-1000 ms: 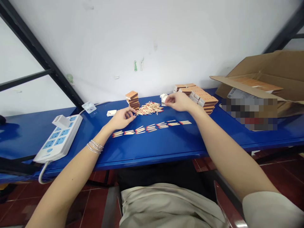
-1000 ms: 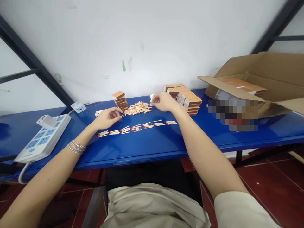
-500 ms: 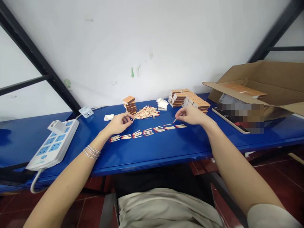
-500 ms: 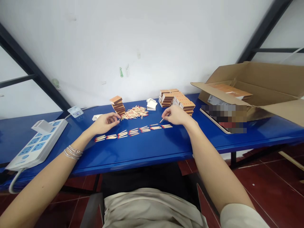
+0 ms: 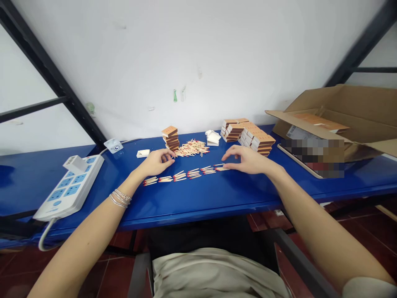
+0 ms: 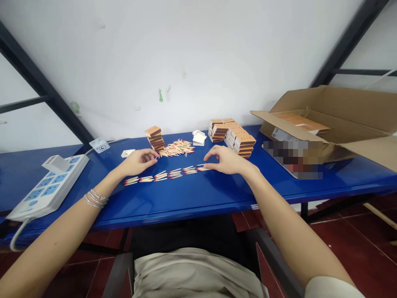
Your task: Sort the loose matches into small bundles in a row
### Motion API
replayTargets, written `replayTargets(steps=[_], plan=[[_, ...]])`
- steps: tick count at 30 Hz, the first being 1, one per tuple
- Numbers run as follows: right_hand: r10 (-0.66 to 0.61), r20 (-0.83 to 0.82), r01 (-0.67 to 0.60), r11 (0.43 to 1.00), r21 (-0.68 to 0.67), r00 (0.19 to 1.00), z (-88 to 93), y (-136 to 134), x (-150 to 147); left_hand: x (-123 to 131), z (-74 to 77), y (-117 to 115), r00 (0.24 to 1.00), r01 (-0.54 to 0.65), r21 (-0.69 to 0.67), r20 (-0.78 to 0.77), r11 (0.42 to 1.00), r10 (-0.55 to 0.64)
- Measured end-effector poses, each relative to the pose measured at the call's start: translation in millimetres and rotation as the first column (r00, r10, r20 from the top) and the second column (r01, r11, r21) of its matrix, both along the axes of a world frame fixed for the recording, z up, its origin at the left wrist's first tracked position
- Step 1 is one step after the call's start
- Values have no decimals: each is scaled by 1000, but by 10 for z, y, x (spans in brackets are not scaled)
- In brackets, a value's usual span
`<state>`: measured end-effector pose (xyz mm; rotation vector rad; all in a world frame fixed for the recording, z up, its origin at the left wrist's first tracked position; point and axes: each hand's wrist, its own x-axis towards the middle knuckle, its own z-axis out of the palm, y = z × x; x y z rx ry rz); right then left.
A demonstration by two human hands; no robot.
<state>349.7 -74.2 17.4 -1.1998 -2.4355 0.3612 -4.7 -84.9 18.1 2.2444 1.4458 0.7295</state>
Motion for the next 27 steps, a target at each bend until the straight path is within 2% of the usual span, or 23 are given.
replayTargets(steps=[3,8,13,15,19,23,27], plan=[[90,-3,-90,995,37,996,-16,7,-82,-3,-5,1,1000,6,-1,5,1000,-6],[98,71,-97,995,-19,993,-59,-10,-136,-14,-13,16,1000,9,-4,6,1000,-9],[146,-52,-146,989,-3,988,0,5,-197,-14,-3,15,1000,14,8,-6,1000,-14],[119,-53,-118,993,21,991,59,83,-287,-10,4,10,1000,10,15,-8,1000,-10],[-28,51,24,997,67,998,132,366,-550,-9,7,5,1000,4,22,0,1000,-4],[-45,58,44,999,15,997,80,641,-763,-14,-2,5,1000,12,23,19,1000,-12],[-33,80,34,999,-10,996,0,779,-856,-9,1,-2,1000,6,23,9,1000,-6]])
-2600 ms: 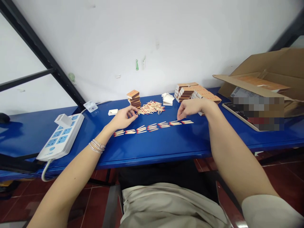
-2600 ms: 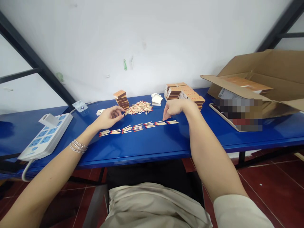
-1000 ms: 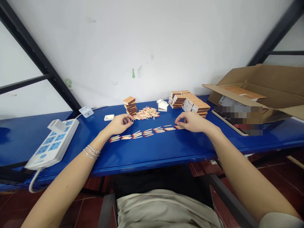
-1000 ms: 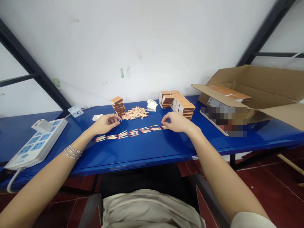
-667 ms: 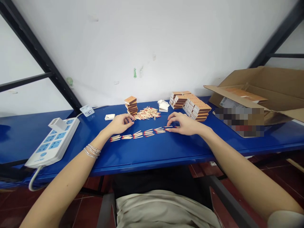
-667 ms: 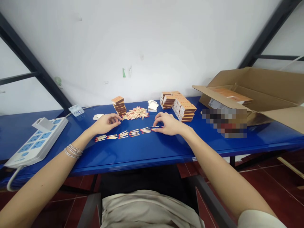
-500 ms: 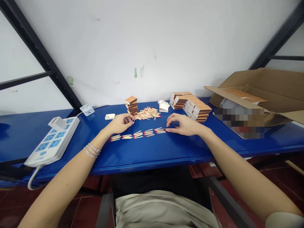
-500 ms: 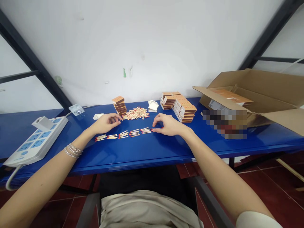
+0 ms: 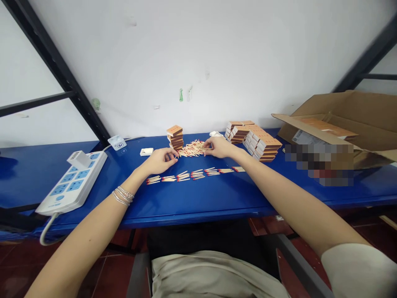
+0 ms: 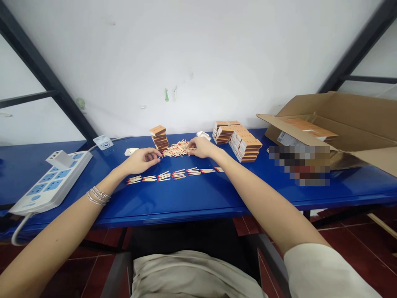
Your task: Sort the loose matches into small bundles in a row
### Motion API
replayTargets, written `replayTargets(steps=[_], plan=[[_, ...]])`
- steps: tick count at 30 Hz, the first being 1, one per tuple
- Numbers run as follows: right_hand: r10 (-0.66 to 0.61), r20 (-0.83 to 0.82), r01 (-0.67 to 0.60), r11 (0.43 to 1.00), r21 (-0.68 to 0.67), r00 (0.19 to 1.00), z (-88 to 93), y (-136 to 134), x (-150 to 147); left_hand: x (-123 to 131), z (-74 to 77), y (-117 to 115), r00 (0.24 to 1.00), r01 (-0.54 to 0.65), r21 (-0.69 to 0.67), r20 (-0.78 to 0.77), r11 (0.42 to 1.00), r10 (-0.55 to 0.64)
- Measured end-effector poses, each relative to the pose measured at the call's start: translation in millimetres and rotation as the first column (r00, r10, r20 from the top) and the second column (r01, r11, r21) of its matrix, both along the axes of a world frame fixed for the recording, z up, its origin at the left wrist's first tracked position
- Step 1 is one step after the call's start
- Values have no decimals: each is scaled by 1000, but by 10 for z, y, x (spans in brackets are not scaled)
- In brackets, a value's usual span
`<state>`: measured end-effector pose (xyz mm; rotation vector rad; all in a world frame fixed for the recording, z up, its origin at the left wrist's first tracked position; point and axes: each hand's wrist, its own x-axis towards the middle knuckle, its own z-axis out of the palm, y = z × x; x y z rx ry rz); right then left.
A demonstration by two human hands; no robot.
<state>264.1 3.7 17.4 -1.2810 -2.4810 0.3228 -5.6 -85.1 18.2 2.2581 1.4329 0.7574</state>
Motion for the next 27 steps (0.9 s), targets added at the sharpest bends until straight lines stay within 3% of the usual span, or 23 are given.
replayTargets(steps=[5,12,20,27], plan=[[3,-15,-2,999,34,1000,-14,56,-51,5,12,-11,1000,-6,0,-14,1000,6],[-86,-45,88,995,46,995,60,61,-113,2,12,-16,1000,-9,6,-4,1000,9],[-114,-288,86,990,-107,951,72,129,-133,17,39,-32,999,-37,13,-17,999,37],[-198,-520,47,956,-288,831,144,60,-256,-10,16,-4,997,-80,37,-7,996,80]])
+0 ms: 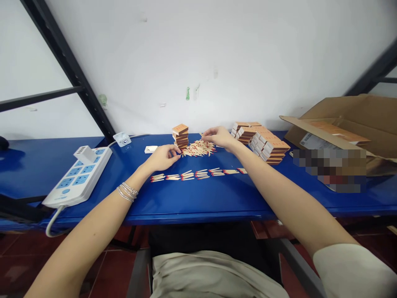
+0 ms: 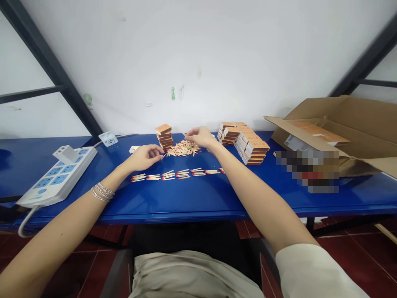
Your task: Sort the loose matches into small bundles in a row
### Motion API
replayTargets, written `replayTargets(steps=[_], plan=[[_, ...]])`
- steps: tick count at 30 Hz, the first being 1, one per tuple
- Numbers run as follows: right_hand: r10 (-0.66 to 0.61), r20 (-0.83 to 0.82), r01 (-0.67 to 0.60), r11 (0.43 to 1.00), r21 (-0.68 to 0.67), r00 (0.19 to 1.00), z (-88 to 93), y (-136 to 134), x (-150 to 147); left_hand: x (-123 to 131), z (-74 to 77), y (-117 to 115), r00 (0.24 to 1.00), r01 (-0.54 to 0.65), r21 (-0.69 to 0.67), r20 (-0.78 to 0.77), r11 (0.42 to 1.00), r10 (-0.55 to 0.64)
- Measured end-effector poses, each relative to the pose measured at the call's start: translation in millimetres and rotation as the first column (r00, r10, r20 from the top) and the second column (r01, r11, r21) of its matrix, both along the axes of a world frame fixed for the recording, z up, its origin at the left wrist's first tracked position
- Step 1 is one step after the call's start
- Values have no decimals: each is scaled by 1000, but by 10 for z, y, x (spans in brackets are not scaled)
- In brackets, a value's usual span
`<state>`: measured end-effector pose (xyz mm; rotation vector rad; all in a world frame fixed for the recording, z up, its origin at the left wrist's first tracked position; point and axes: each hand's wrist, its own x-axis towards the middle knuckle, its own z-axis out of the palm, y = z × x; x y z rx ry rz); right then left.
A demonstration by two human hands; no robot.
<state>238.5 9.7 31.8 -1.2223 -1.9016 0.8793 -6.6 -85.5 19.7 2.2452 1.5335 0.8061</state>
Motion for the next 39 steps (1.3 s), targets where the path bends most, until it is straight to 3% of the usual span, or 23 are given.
replayTargets(steps=[4,11,15,20,23,26,28,30,34,39], plan=[[153,-99,-160,985,-67,983,-27,-179,-131,27,6,-14,991,-51,-14,119,999,53],[341,-68,-341,940,6,938,-169,-386,-408,108,11,-47,924,-75,-70,371,995,96],[359,-51,-356,933,59,932,-213,-377,-475,114,-5,-28,915,-85,-19,393,996,86],[290,81,-300,943,147,953,-208,-380,-448,102,10,-8,870,-130,-39,475,991,132],[228,197,-268,940,210,953,-200,-377,-386,20,109,-40,919,-163,-88,349,983,183],[179,274,-249,935,251,945,-194,-365,-316,-140,254,-102,990,-138,-99,13,986,139],[168,287,-241,941,239,943,-191,-360,-281,-259,336,-144,976,-125,-89,-189,988,106],[176,288,-244,945,220,941,-190,-363,-267,-356,388,-175,950,-89,-229,-313,969,13],[196,288,-269,933,240,937,-187,-408,-295,-432,431,-206,913,-119,-465,-399,877,-88],[243,247,-310,907,286,938,-189,-483,-357,-427,463,-235,916,-83,-546,-372,834,-152]])
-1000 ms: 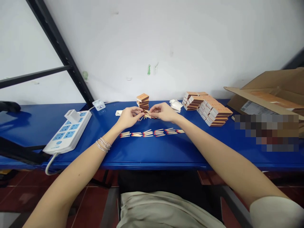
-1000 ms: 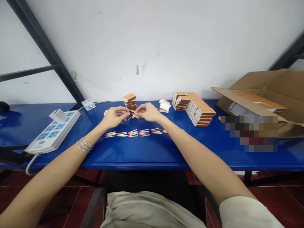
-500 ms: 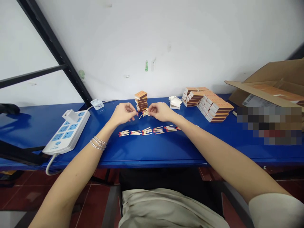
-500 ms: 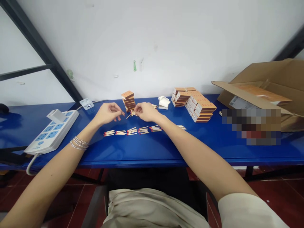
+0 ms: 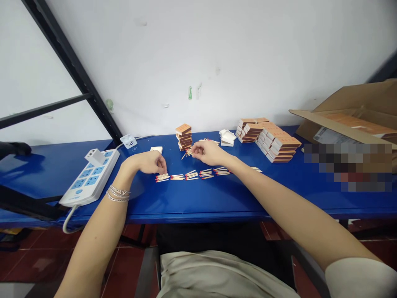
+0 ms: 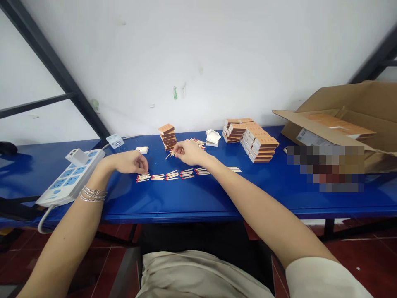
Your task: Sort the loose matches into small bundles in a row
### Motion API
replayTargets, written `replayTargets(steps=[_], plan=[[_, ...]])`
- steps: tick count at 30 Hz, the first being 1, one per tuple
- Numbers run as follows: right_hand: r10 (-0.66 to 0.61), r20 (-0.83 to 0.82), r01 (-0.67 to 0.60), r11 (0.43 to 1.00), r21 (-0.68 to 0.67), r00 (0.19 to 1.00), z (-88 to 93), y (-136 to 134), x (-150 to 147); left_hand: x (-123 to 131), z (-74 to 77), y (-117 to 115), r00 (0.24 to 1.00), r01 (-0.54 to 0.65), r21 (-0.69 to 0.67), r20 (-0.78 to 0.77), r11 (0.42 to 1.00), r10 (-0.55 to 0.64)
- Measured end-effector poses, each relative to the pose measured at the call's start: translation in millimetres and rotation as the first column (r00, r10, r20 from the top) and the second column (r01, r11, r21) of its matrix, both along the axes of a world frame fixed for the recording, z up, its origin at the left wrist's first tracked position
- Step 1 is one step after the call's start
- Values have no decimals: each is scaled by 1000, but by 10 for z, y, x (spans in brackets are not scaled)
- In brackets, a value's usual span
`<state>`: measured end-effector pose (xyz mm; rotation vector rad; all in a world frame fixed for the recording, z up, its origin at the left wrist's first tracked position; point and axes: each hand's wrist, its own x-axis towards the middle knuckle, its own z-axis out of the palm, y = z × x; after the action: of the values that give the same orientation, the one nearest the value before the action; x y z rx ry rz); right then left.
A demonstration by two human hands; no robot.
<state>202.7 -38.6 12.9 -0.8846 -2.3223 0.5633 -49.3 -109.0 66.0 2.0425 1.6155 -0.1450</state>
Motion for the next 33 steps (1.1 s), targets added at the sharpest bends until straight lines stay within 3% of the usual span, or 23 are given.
replayTargets(steps=[3,5,9,12,19,24,28,31,33], plan=[[45,-51,-45,999,-9,998,-34,3,-28,-3,5,-6,999,-3,0,40,1000,3],[83,-138,-97,991,-97,987,-60,7,-59,11,-5,3,998,-17,57,67,998,13],[111,-383,-253,904,-345,917,-64,-54,-158,123,-69,32,977,-16,319,205,947,-53],[78,-445,-285,862,-420,892,-28,-132,-220,249,-137,43,940,-52,452,324,891,-110],[6,-457,-250,844,-475,890,-6,-149,-238,371,-252,72,896,-56,436,419,898,-147],[12,-473,-275,826,-492,881,-43,-108,-242,385,-296,92,881,-106,511,446,853,-158],[24,-468,-282,824,-490,883,-69,-90,-246,407,-314,92,874,-107,516,456,850,-167],[32,-447,-265,842,-470,894,-73,-81,-237,391,-283,87,895,-65,521,408,851,-181],[38,-424,-241,867,-437,905,-71,-72,-221,343,-232,76,933,10,470,314,883,-178]])
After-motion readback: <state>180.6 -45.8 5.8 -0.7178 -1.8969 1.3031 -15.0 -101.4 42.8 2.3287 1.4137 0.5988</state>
